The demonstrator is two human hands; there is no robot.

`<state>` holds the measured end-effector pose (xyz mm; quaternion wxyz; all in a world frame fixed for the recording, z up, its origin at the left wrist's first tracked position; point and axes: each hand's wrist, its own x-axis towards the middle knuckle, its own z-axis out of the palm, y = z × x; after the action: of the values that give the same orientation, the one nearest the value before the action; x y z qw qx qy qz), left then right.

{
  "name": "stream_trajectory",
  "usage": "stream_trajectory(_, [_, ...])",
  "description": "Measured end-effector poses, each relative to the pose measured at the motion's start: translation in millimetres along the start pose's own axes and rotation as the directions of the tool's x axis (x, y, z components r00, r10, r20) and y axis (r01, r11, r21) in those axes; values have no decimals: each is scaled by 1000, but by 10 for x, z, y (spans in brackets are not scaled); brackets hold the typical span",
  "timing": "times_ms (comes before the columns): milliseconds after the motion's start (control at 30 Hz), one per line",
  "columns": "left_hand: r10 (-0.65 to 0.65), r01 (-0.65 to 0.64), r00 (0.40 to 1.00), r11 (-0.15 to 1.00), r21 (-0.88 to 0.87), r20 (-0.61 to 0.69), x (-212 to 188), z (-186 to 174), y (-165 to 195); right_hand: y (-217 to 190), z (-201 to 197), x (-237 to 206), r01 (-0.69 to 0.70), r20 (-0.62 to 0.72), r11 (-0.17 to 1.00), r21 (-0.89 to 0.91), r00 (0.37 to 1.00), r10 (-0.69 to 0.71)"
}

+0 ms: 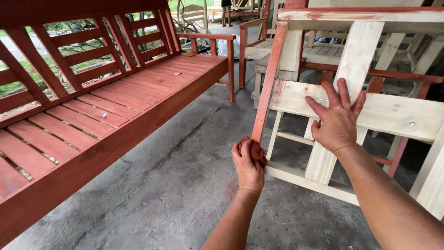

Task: The person applies reddish-brown stain to a wooden chair frame using a cloth. They wipe the stain onto the legs, rails, and back slats, repeatedly dipping the cloth into a small container to reload stain. The chair is partially stained by the end of the clip.

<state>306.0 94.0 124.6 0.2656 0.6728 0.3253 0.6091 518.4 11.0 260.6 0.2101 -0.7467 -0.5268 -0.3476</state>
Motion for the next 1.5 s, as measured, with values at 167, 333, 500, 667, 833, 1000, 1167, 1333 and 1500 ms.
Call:
stream_trajectory(167, [-2, 2, 1000, 1000, 16, 4, 274, 78, 172, -75, 17, -75, -74, -8, 996, -40, 997, 74])
stream_trajectory(333, [36, -36, 999, 999, 27, 3, 207, 100, 159, -65, 75, -68, -108, 48, 983, -149, 992, 116])
stream_trajectory(500, [54, -51, 997, 997, 63, -57, -30, 82, 71, 80, 138, 33, -94, 42, 991, -95, 994, 98])
stream_trajectory(667, [18, -17, 1000, 996, 84, -14, -299, 18, -69, 201, 198, 35, -89, 26, 992, -95, 995, 92])
stream_trajectory(833, [4, -8, 1000, 990, 142, 27, -713, -180, -293, 271, 238, 58, -77, 21, 993, -86, 997, 79])
stream_trajectory(1000, [-134, 117, 988, 975, 190, 82, -1130, -355, -556, 256, 275, 57, -59, 14, 990, -126, 998, 61])
stream_trajectory(1167, [-178, 156, 980, 965, 211, 93, -1421, -428, -794, 188, 268, 62, -78, 34, 987, -142, 996, 83])
stream_trajectory(1333, [-444, 449, 894, 885, -126, 66, -1557, -540, -805, 92, 243, 89, -83, 54, 985, -153, 994, 92])
stream_trajectory(1500, [-533, 516, 846, 825, -228, -12, -1286, -408, -608, 60, 185, 69, -87, 76, 985, -150, 992, 99])
